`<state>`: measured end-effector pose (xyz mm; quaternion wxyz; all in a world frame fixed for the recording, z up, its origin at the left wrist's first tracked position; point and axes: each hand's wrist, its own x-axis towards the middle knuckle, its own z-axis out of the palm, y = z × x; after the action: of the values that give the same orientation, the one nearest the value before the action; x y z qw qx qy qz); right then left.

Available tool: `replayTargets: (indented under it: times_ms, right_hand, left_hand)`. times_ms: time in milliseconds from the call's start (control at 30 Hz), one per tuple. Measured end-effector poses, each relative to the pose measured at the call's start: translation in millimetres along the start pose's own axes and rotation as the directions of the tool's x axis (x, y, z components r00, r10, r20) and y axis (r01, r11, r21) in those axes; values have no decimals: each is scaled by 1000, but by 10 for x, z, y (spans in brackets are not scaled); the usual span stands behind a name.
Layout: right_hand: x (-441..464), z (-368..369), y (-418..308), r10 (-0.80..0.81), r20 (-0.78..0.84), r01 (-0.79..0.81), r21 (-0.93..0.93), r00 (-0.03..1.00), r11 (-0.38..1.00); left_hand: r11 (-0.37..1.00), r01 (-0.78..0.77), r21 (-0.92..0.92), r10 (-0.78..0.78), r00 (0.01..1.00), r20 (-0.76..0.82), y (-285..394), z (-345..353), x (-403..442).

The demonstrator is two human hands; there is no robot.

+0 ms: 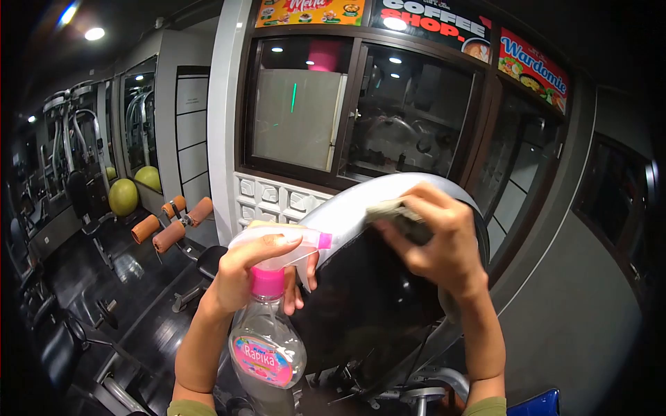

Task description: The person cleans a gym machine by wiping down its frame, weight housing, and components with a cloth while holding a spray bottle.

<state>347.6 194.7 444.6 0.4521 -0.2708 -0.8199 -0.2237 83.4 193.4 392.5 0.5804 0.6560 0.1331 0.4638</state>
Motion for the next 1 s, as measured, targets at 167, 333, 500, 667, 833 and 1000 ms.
replayTargets:
  times_ms: [167, 333, 500, 667, 833, 1000]
  right_hand:
    - [215, 81, -39, -127, 157, 115, 80, 979, 990]
    - [313, -272, 354, -52, 285, 60, -21, 957, 998]
    - [490, 39, 300, -159, 305, 111, 168, 939, 980]
    - [584, 69, 220, -218, 357, 198, 92, 908, 976]
    - [461, -355, 647, 14, 359, 5, -52, 933, 999]
    - [367, -197, 634, -26, 260, -2, 107, 965, 994]
  left_hand:
    - [993, -65, -96, 62, 998, -29, -37, -4, -55]
    - [995, -91, -52, 90, 996, -15, -35, -7, -33]
    - [998, -63, -26, 59, 993, -106, -37, 28, -64]
    - [998, -69, 14, 70, 990, -125, 7, 59, -59]
    - [997, -66, 45, 71, 991, -118, 20, 80, -53]
    - [996, -55, 65, 63, 989, -132, 15, 92, -37]
